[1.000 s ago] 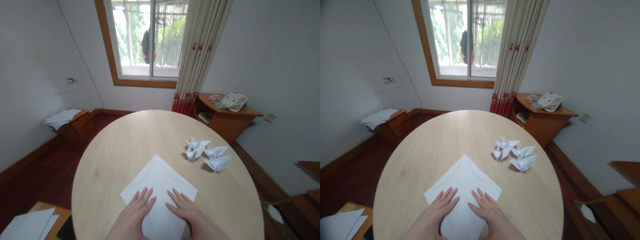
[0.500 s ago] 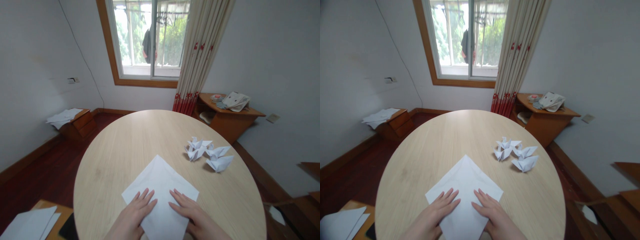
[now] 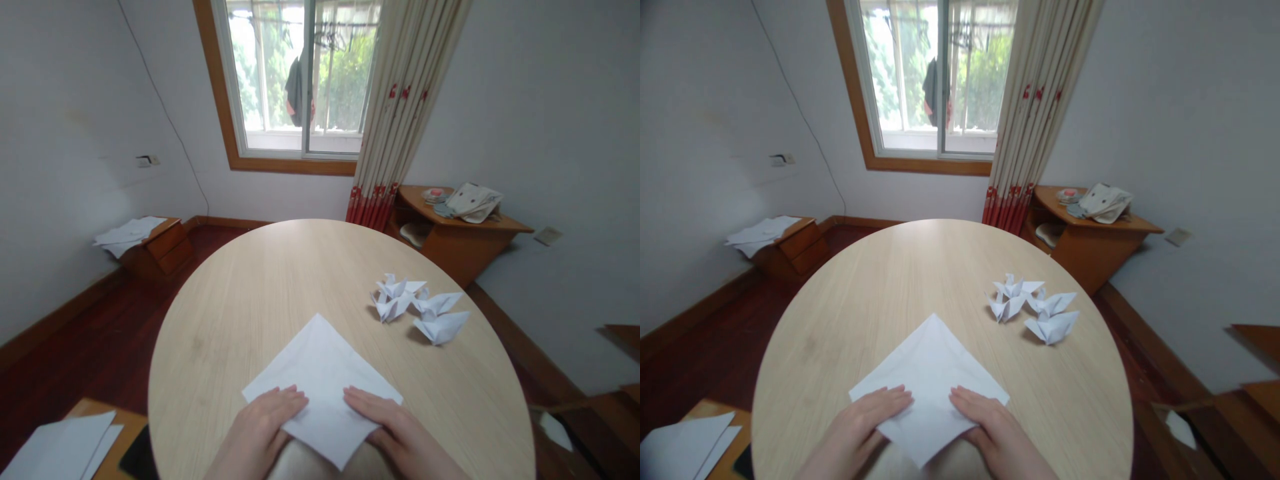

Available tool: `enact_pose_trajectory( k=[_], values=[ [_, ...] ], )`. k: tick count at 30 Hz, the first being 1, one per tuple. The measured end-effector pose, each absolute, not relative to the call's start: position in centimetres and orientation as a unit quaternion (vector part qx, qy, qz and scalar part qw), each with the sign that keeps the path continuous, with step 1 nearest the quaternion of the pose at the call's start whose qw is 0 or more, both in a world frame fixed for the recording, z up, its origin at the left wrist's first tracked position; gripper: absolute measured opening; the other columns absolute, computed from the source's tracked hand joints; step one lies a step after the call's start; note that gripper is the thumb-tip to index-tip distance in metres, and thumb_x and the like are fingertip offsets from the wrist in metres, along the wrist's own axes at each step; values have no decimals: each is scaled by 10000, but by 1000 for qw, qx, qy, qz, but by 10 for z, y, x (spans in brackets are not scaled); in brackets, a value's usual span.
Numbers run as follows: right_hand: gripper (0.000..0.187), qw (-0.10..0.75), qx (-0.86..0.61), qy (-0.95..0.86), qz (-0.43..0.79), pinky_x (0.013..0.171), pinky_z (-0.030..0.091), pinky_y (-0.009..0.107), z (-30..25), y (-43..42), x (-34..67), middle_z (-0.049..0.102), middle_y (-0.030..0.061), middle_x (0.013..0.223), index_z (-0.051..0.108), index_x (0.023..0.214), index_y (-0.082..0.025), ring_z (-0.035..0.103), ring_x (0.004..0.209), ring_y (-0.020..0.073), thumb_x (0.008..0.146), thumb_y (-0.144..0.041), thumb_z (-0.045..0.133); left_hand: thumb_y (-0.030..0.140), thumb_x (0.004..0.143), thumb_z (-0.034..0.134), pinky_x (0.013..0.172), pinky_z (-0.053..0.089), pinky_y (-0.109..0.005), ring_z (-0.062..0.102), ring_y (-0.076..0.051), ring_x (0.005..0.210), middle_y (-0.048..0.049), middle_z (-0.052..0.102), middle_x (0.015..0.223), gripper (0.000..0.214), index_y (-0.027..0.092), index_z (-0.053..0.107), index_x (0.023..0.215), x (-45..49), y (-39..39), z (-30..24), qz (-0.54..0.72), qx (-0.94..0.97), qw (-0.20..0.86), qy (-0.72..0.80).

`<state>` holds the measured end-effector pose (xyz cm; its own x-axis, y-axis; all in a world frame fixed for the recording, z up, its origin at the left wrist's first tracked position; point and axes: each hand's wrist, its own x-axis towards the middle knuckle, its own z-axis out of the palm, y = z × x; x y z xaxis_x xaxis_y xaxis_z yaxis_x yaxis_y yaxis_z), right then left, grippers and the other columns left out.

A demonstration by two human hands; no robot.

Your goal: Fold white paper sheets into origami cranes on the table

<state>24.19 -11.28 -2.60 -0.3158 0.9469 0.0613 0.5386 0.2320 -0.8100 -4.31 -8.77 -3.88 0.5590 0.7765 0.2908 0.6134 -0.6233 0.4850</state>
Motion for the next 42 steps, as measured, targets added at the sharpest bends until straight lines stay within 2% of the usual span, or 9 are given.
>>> enact_pose_trajectory(
  k=[5, 9, 13, 17, 23, 29, 34, 38, 42],
  values=[
    [308, 295, -545, -714, 326, 996, 488, 404, -23, -113, 237, 702, 57, 1159, 746, 1021, -279, 651, 1076, 248, 908, -470, 533, 243, 890, 570, 856, 566, -304, 708, -202, 948, -8, 743, 1037, 206, 265, 710, 1039, -35, -90, -21, 238, 835, 183, 462],
    [316, 274, -565, -699, 343, 923, 521, 359, -6, -111, 229, 733, 54, 1071, 733, 1021, -251, 673, 995, 236, 936, -428, 486, 280, 930, 503, 774, 556, -260, 715, -185, 845, 20, 755, 923, 212, 255, 713, 926, -26, -90, -1, 197, 806, 247, 500],
    [330, 280, -570, -698, 330, 850, 544, 335, 3, -110, 223, 740, 65, 1011, 720, 975, -227, 687, 919, 233, 951, -405, 444, 330, 946, 438, 769, 541, -275, 712, -206, 874, -11, 745, 991, 272, 249, 655, 1090, -22, -91, 2, 195, 768, 267, 549],
    [337, 322, -569, -712, 257, 907, 530, 321, -7, -111, 222, 672, 93, 1180, 617, 1208, -213, 643, 1068, 222, 944, -345, 453, 361, 942, 408, 795, 550, -311, 704, -221, 927, -72, 716, 1086, 414, 189, 504, 1306, -19, -92, -4, 227, 738, 258, 581],
    [452, 339, -567, -745, 90, 920, 534, 316, -25, -112, 220, 578, 108, 1320, 429, 1409, -228, 567, 1202, 210, 958, -259, 417, 319, 943, 436, 826, 558, -336, 661, -217, 1029, -94, 644, 1200, 468, 214, 405, 1398, -16, -91, -17, 308, 756, 143, 560],
    [438, 298, -533, -790, -55, 844, 562, 340, -25, -111, 215, 533, 134, 1360, 471, 1387, -260, 597, 1150, 224, 967, -199, 366, 184, 937, 444, 922, 492, -455, 498, -284, 1220, -126, 465, 1380, 494, 300, 410, 1417, -13, -89, -21, 329, 806, -52, 490],
    [415, 273, -494, -807, -173, 923, 496, 401, -32, -111, 204, 537, 127, 1375, 525, 1333, -183, 498, 1258, 260, 942, -165, 386, 123, 924, 423, 1056, 259, -602, 415, -330, 1263, -128, 493, 1370, 417, 280, 582, 1276, -2, -99, -22, 329, 808, -103, 477],
    [430, 261, -483, -805, -225, 1074, 323, 464, -43, -113, 194, 569, 100, 1354, 536, 1303, -130, 446, 1304, 259, 910, -91, 365, 200, 937, 442, 1033, 277, -513, 492, -293, 1139, -117, 596, 1269, 309, 234, 660, 1154, 6, -107, -24, 366, 790, -98, 483],
    [530, 242, -489, -811, -212, 1131, 225, 474, -52, -114, 189, 541, 97, 1384, 388, 1426, -110, 406, 1341, 243, 898, -73, 350, 150, 903, 447, 861, 360, -409, 543, -251, 975, -89, 660, 1172, 311, 230, 680, 1094, 10, -109, -22, 340, 781, -139, 506]
  ],
)
